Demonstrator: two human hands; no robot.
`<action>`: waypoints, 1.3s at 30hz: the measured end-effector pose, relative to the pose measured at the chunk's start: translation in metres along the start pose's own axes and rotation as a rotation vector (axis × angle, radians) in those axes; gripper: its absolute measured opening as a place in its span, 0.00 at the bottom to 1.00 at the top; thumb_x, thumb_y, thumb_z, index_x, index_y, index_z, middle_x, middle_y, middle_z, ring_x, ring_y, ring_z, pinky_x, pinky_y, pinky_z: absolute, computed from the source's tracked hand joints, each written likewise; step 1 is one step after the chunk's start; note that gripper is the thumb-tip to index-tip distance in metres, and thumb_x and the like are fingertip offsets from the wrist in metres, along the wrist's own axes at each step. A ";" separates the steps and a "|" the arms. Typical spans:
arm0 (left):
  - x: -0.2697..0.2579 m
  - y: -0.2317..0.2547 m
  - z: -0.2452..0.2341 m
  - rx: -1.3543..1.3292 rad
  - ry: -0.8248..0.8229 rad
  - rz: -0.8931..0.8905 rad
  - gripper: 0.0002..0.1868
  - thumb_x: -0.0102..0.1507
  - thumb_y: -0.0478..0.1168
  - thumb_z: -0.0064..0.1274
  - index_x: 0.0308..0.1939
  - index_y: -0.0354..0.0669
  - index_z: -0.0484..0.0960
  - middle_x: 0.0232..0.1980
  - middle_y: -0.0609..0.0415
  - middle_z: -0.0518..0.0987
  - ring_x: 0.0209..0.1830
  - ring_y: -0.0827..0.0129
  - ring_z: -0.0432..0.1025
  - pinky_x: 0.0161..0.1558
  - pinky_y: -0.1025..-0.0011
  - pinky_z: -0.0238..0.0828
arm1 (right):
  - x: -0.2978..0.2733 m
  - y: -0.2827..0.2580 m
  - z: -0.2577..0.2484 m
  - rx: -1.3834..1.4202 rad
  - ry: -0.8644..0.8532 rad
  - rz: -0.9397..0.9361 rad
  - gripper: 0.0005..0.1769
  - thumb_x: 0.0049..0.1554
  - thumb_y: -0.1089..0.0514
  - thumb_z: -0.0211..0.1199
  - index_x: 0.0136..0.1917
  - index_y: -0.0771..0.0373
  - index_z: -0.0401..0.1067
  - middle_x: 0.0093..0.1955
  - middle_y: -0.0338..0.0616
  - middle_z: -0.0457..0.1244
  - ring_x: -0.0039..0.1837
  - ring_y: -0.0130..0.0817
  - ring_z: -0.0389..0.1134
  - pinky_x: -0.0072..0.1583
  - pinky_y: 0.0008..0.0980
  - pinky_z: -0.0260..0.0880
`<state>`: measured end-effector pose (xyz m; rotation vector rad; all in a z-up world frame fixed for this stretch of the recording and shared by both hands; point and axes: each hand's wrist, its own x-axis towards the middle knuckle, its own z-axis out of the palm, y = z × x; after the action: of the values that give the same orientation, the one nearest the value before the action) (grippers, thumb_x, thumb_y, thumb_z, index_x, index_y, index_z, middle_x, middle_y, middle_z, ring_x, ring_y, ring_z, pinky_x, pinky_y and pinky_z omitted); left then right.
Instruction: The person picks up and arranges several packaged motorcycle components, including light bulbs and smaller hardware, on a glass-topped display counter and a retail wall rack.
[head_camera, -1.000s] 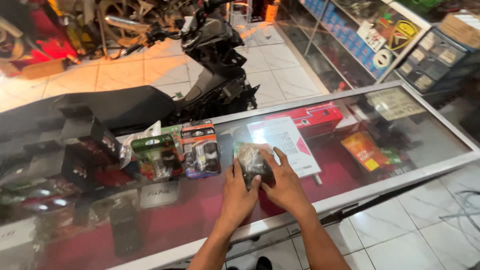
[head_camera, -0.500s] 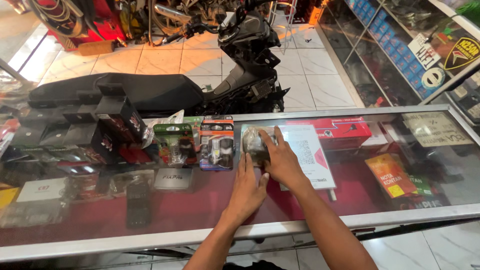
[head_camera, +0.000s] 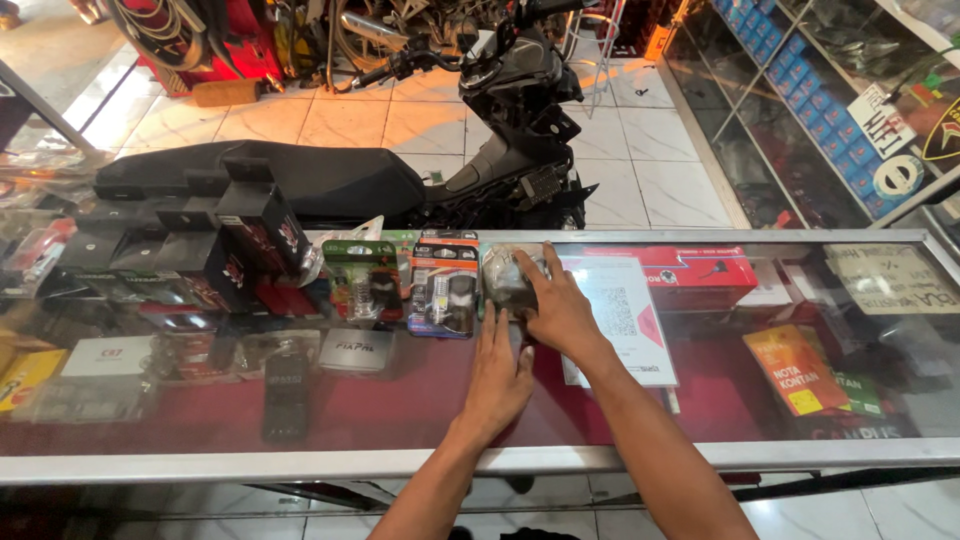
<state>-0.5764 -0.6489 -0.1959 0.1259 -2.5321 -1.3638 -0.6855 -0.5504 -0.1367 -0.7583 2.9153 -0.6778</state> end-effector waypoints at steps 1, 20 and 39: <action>0.000 0.000 0.000 -0.008 -0.006 -0.015 0.39 0.65 0.37 0.52 0.75 0.26 0.52 0.82 0.32 0.42 0.82 0.41 0.42 0.77 0.55 0.41 | 0.001 0.000 0.000 0.006 0.011 -0.004 0.57 0.44 0.66 0.71 0.80 0.40 0.48 0.84 0.55 0.38 0.74 0.61 0.56 0.66 0.48 0.68; -0.005 0.000 0.006 0.089 -0.024 0.095 0.42 0.60 0.36 0.57 0.73 0.22 0.54 0.80 0.29 0.46 0.79 0.36 0.47 0.75 0.52 0.45 | 0.000 0.009 0.002 0.083 0.055 -0.013 0.65 0.42 0.60 0.75 0.83 0.42 0.39 0.84 0.56 0.37 0.74 0.62 0.55 0.68 0.48 0.65; -0.005 0.006 0.005 0.123 -0.091 0.081 0.42 0.61 0.39 0.56 0.72 0.22 0.55 0.80 0.27 0.44 0.78 0.35 0.45 0.75 0.50 0.42 | 0.027 0.011 -0.011 0.157 -0.035 -0.005 0.62 0.39 0.66 0.69 0.81 0.46 0.45 0.80 0.45 0.47 0.74 0.51 0.58 0.71 0.40 0.64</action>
<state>-0.5729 -0.6404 -0.1943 -0.0155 -2.6645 -1.2095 -0.7154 -0.5505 -0.1299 -0.7529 2.7886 -0.8719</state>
